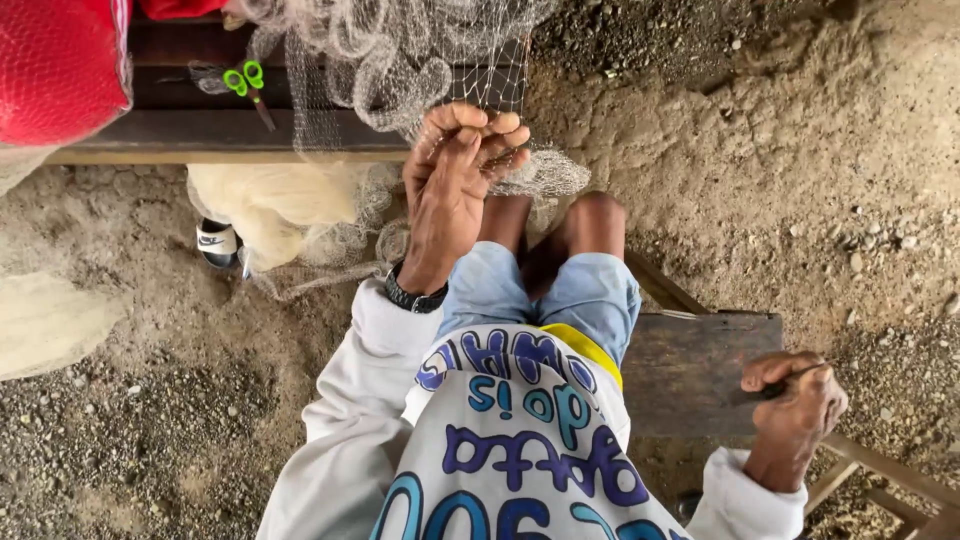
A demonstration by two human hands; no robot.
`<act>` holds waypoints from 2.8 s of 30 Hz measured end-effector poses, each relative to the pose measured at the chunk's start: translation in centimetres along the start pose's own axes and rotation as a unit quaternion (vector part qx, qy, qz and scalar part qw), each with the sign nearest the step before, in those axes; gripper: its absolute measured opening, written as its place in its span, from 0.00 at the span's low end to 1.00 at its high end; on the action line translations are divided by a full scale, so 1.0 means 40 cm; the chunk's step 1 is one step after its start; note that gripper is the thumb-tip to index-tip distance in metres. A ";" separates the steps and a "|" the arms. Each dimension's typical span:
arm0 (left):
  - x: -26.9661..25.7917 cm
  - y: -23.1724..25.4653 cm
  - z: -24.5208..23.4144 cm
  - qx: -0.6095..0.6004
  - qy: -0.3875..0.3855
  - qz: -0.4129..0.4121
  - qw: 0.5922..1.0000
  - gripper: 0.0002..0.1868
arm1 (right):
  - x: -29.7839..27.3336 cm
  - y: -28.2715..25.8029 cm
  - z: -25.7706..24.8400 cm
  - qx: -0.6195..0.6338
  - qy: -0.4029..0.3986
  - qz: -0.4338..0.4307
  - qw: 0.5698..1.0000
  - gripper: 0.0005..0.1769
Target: Repairing or weaving a fine-mesh fishing net using a shuttle tool and scissors.
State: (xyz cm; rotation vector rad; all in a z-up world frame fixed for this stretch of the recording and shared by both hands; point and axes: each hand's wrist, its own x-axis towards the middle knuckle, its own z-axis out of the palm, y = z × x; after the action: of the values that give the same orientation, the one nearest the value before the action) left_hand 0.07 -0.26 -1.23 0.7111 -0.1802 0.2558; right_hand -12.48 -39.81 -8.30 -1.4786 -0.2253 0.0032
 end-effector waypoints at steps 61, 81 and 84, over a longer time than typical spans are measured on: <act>-0.059 0.031 0.104 0.136 -0.030 -0.062 0.988 0.09 | 0.412 -0.085 0.522 -0.184 -0.193 -0.024 0.963 0.31; -0.078 -0.117 0.055 0.054 0.110 -0.074 0.990 0.14 | 0.306 0.055 0.474 -0.407 -0.042 -0.111 0.906 0.16; -0.079 -0.127 0.060 0.045 0.156 -0.101 0.982 0.12 | 0.295 0.068 0.477 -0.372 -0.013 -0.108 0.922 0.14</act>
State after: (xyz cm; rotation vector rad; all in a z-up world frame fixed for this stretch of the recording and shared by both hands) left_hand -1.63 -6.10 -3.37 0.7631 0.2033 0.1795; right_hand -3.48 -19.09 -7.79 -2.2047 -0.4440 -0.2679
